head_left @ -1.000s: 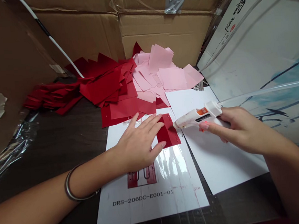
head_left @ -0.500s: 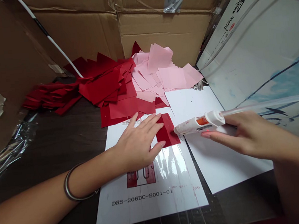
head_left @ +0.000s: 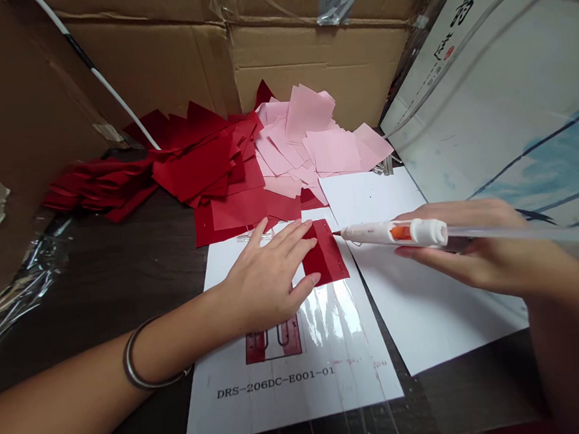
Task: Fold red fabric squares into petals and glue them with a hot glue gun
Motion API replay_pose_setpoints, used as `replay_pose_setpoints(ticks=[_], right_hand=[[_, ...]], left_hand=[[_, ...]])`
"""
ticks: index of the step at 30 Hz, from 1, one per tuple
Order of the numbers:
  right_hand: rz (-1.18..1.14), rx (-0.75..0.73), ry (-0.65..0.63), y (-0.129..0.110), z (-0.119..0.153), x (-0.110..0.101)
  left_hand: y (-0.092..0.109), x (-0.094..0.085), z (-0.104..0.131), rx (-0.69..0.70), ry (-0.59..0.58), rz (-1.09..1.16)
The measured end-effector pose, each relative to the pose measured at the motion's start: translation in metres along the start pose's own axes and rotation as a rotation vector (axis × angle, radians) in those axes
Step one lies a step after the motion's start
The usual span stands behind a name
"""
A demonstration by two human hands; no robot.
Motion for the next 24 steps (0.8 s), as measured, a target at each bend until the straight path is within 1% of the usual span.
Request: replay_pose_setpoints(ticks=[4,6,8,12,17,19,21,22,23,24], right_hand=[[-0.057,-0.067,-0.124,-0.009,0.002,0.004],[-0.059,-0.075,-0.139,-0.012,0.002,0.004],[-0.020,-0.082,-0.126,-0.013,0.002,0.004],[0.060,-0.125,-0.176,-0.014,0.001,0.013],[-0.007,-0.019,-0.195,-0.015,0.001,0.009],[-0.046,-0.015,-0.212,-0.016,0.002,0.009],[-0.051,-0.055,-0.158,-0.019,0.002,0.008],[-0.027,-0.066,-0.092,-0.018,0.001,0.004],[0.022,-0.022,0.003,-0.012,0.001,-0.001],[0.080,0.060,0.091,-0.003,0.001,-0.005]], left_hand=[[0.000,0.000,0.000,0.003,-0.002,-0.015],[0.000,0.000,0.000,0.006,-0.002,-0.020],[0.000,0.000,0.000,0.007,0.000,-0.020],[0.001,0.000,0.000,0.010,0.002,-0.024],[0.001,0.001,0.000,0.004,-0.011,-0.028],[0.001,0.001,0.000,-0.002,-0.015,-0.025],[0.000,0.001,0.000,-0.008,-0.016,-0.018],[-0.001,0.001,0.000,-0.010,-0.017,-0.014],[-0.001,0.001,0.000,-0.011,-0.020,-0.011],[-0.001,0.002,0.000,-0.012,-0.021,-0.010]])
Point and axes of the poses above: each hand's wrist, its own z-axis away from the middle knuckle, its own x-axis out of the palm, y = z × x, the point moved 10 cm from there along -z, towards the middle knuckle, and after that the axes turned 7 degrees about z, right-handed, at the moved point
